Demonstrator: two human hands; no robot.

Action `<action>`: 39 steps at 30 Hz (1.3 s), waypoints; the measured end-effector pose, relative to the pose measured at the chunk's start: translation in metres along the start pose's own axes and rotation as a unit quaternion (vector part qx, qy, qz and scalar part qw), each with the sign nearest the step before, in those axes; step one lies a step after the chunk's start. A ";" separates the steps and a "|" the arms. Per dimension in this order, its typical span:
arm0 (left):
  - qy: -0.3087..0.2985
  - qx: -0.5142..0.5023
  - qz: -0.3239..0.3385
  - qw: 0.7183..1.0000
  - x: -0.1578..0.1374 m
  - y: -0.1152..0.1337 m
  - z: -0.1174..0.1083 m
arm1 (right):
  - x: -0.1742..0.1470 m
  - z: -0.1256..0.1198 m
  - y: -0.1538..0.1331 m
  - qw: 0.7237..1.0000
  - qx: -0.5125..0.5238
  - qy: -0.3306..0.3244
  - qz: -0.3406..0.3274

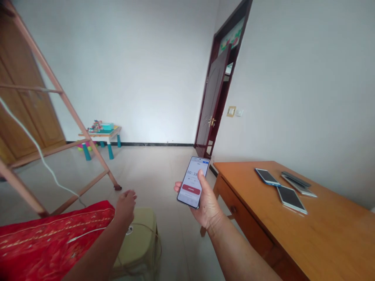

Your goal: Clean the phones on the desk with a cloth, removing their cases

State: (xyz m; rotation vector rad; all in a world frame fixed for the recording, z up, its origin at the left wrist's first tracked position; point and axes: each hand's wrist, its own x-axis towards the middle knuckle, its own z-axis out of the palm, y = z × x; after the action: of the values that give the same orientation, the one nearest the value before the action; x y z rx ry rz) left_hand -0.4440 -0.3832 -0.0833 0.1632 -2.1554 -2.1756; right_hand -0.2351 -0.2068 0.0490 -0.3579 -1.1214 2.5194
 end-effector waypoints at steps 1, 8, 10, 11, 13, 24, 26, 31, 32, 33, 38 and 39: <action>-0.051 -0.013 -0.001 0.999 -0.016 0.002 0.018 | -0.006 -0.007 -0.004 1.000 -0.001 0.007 -0.007; -0.492 -0.144 -0.080 0.855 -0.178 0.038 0.097 | -0.054 -0.057 -0.032 0.995 -0.009 0.048 -0.085; -0.567 -0.183 -0.120 0.794 -0.218 0.050 0.105 | -0.068 -0.071 -0.039 0.997 -0.014 0.040 -0.069; -0.585 -0.197 -0.132 0.775 -0.234 0.055 0.108 | -0.075 -0.078 -0.042 0.998 -0.015 0.036 -0.057; -0.617 -0.234 -0.151 0.736 -0.260 0.063 0.114 | -0.088 -0.091 -0.047 0.997 -0.012 0.042 -0.060; -0.698 -0.234 -0.216 0.641 -0.321 0.044 0.137 | -0.157 -0.137 -0.086 0.946 0.092 0.207 -0.230; -0.703 -0.212 -0.228 0.639 -0.327 0.037 0.139 | -0.166 -0.144 -0.094 0.931 0.097 0.257 -0.242; -0.717 -0.169 -0.230 0.635 -0.338 0.029 0.141 | -0.177 -0.156 -0.097 0.907 0.123 0.320 -0.243; -0.716 -0.164 -0.222 0.641 -0.340 0.030 0.140 | -0.178 -0.159 -0.096 0.904 0.126 0.326 -0.246; -0.712 -0.155 -0.206 0.654 -0.341 0.032 0.140 | -0.179 -0.161 -0.095 0.900 0.128 0.332 -0.250; -0.700 -0.091 -0.014 0.708 -0.348 0.039 0.141 | -0.177 -0.168 -0.088 0.884 0.134 0.351 -0.279; -0.695 -0.089 0.023 0.713 -0.350 0.037 0.142 | -0.176 -0.168 -0.087 0.883 0.138 0.349 -0.282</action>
State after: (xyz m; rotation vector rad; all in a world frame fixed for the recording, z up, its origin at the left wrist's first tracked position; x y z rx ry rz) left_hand -0.1163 -0.1984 -0.0370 -2.1430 -2.0996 -2.7272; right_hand 0.0052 -0.1159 0.0190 -0.6738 -0.4719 1.7560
